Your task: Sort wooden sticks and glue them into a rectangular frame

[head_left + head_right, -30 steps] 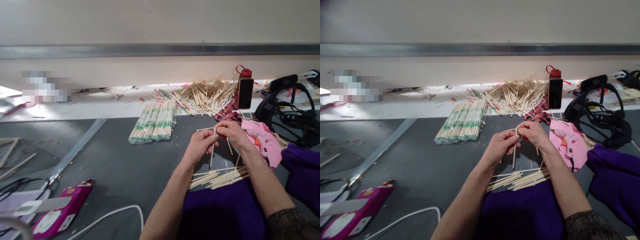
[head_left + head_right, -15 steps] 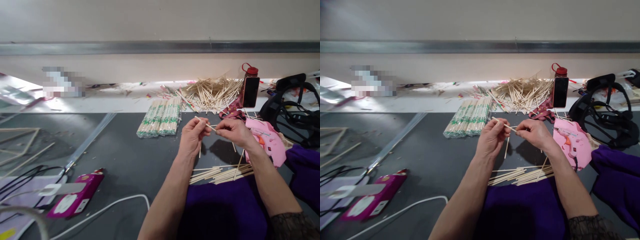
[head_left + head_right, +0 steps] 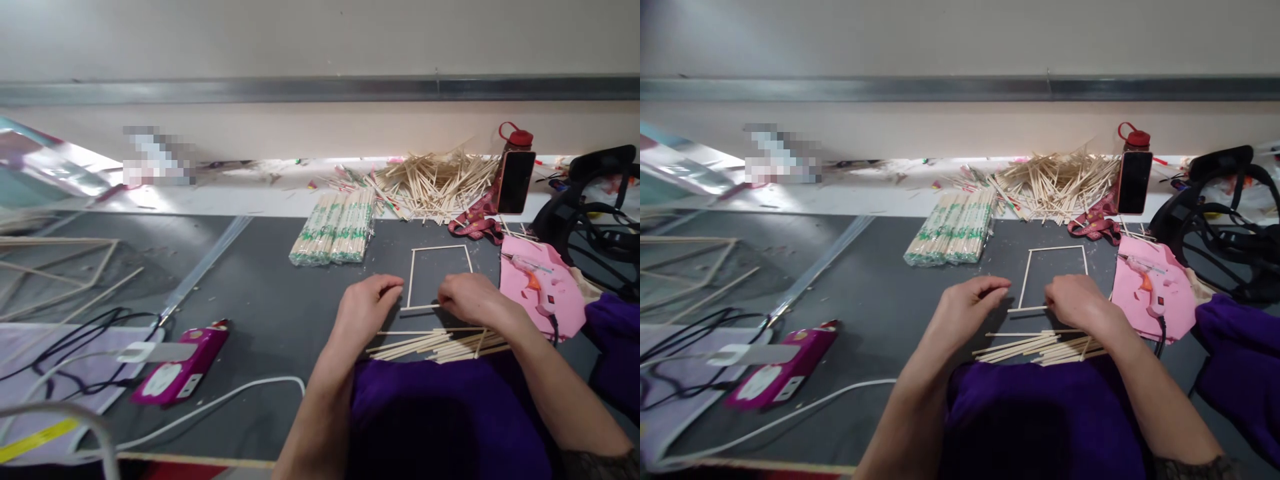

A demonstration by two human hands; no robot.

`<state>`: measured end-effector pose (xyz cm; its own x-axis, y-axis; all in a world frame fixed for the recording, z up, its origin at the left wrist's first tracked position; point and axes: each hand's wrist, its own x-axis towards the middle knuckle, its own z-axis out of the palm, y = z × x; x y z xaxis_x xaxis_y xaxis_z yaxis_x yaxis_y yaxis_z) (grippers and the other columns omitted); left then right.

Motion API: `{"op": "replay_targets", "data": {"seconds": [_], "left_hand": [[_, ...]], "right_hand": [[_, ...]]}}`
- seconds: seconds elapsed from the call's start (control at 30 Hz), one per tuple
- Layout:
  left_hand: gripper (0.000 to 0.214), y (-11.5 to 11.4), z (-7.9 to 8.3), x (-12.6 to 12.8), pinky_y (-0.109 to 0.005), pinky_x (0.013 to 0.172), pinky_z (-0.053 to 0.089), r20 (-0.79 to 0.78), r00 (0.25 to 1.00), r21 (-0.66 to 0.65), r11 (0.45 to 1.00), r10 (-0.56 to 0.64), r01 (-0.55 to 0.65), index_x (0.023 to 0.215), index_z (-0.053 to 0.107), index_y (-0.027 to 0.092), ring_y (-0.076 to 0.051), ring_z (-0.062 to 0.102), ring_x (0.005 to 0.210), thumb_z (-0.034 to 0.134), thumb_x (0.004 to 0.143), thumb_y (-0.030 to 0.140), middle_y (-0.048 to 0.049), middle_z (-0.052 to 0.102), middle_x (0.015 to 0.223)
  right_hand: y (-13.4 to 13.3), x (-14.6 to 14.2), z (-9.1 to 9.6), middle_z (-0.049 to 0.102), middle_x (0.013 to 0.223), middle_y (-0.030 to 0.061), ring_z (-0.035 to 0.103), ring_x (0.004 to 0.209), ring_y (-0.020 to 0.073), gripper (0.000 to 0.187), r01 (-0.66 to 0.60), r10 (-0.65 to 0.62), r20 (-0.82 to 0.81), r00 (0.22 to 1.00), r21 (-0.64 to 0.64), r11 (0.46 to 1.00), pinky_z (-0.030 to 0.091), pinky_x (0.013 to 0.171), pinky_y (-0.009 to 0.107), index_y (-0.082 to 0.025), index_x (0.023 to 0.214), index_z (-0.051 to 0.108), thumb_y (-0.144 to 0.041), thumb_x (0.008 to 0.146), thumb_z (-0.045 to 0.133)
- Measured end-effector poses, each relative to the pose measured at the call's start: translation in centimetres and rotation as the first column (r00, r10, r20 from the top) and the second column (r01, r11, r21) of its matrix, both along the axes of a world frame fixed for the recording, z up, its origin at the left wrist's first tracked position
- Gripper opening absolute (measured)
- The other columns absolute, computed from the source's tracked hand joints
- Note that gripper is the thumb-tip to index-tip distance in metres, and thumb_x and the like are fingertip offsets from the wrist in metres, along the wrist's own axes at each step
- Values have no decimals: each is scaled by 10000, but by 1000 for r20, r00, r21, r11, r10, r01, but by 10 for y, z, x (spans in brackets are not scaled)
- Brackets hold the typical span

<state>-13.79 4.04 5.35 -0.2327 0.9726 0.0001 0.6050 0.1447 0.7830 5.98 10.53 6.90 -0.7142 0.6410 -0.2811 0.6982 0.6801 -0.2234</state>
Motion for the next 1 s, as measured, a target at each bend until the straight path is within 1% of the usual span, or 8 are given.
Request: {"op": "replay_targets", "data": {"seconds": [0.13, 0.3, 0.47, 0.7, 0.77, 0.83, 0.93, 1.0], "left_hand": [[207, -17, -17, -3, -352, 819, 460, -183, 983, -76, 997, -29, 15, 862, 748, 282, -248, 660, 885, 574, 751, 300, -35, 747, 936], [242, -21, -31, 0, -324, 788, 462, -184, 982, -162, 987, -34, 4, 941, 730, 284, -231, 664, 861, 594, 741, 291, -25, 745, 916], [237, -20, -35, 4, -315, 772, 457, -182, 982, -210, 978, -57, 18, 954, 713, 269, -223, 660, 853, 582, 756, 276, -23, 736, 895], [184, -20, -36, 3, -305, 744, 447, -292, 955, -168, 986, -55, 5, 894, 711, 276, -220, 651, 866, 619, 735, 288, -11, 722, 870], [186, -20, -36, -1, -295, 728, 454, -249, 969, -134, 990, 2, -36, 891, 712, 268, -205, 652, 827, 615, 739, 314, -9, 721, 856], [215, -19, -37, -7, -287, 726, 464, -178, 976, -61, 989, 122, -134, 904, 714, 250, -186, 645, 775, 590, 761, 352, -8, 721, 848], [276, -18, -36, -16, -276, 762, 471, -86, 939, 71, 942, 334, -328, 942, 718, 225, -169, 633, 755, 559, 785, 388, -7, 723, 870], [296, -18, -35, -19, -267, 776, 470, -45, 918, 96, 917, 394, -388, 954, 719, 215, -164, 630, 767, 559, 785, 398, -6, 724, 887]], "right_hand": [[-4, 4, -7, 698, 946, 68, 652, 785, 190, 261, -29, 29, 28, 999, 12, 1000, 358, 559, 250, -236, 945, 710, -186, 853, 471], [-8, 7, -9, 697, 932, 65, 655, 776, 189, 261, -52, 51, 44, 998, 20, 998, 383, 567, 251, -237, 929, 711, -196, 863, 462], [-10, 7, -12, 687, 894, 73, 661, 735, 202, 270, -90, 86, 55, 995, 74, 993, 396, 556, 263, -225, 919, 702, -193, 874, 437], [-8, 5, -19, 676, 860, 88, 665, 736, 212, 260, -83, 77, 71, 994, 89, 993, 416, 560, 269, -194, 904, 694, -182, 877, 435], [-8, 5, -19, 677, 874, 93, 666, 747, 212, 261, -81, 75, 83, 994, 77, 994, 430, 575, 273, -192, 919, 691, -181, 880, 434], [-8, 4, -20, 677, 887, 97, 668, 759, 213, 262, -79, 72, 91, 993, 70, 994, 440, 589, 276, -188, 934, 689, -173, 873, 435], [-8, 4, -21, 677, 893, 99, 673, 776, 223, 262, -80, 73, 102, 992, 68, 995, 444, 591, 279, -184, 943, 690, -153, 848, 448], [-9, 4, -21, 677, 887, 96, 675, 779, 235, 265, -84, 76, 93, 993, 80, 993, 441, 578, 283, -184, 934, 691, -143, 835, 449]]}}
